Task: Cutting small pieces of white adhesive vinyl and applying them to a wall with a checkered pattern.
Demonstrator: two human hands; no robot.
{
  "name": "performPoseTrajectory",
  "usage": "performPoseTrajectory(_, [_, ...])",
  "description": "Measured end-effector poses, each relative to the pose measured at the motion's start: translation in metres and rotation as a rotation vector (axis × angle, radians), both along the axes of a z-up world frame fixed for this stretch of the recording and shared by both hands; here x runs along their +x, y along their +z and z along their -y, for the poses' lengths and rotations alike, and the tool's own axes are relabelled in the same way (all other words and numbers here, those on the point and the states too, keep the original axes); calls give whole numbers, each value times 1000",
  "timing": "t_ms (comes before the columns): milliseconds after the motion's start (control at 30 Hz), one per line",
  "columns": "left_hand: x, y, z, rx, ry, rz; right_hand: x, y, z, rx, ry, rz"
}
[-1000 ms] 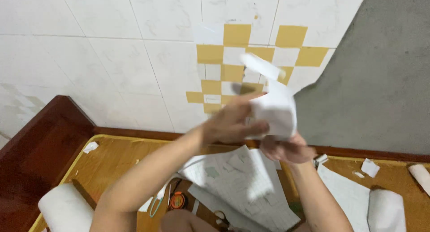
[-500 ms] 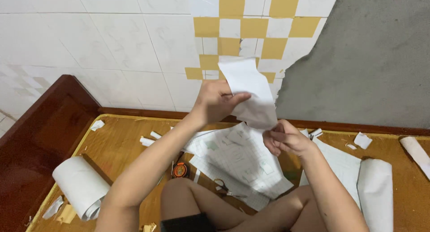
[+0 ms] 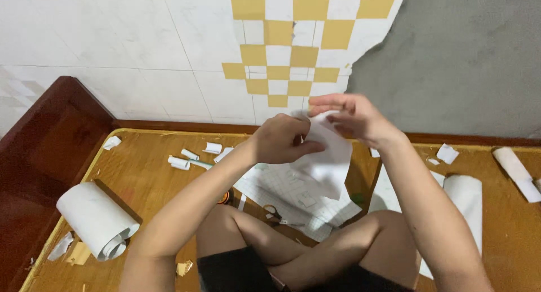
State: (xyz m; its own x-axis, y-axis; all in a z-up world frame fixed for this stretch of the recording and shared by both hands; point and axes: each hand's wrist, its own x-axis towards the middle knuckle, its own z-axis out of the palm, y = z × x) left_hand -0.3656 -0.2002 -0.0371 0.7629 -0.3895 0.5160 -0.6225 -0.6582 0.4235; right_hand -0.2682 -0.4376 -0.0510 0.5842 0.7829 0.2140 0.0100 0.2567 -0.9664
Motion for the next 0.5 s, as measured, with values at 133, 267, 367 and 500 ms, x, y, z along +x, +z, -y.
performPoseTrajectory(133, [-9,2,-11,-17,-74,-253,-19,29,-8,-255,-385,256])
performPoseTrajectory(267, [-15,-7,-21,-19,-127,-429,-19,30,-5,-272,-640,259])
performPoseTrajectory(367, [-12,-16,-19,-107,-126,-535,-21,31,-1,-212,-680,247])
performPoseTrajectory(500, [2,-47,-18,-279,-156,-632,-28,20,5,-134,-689,269])
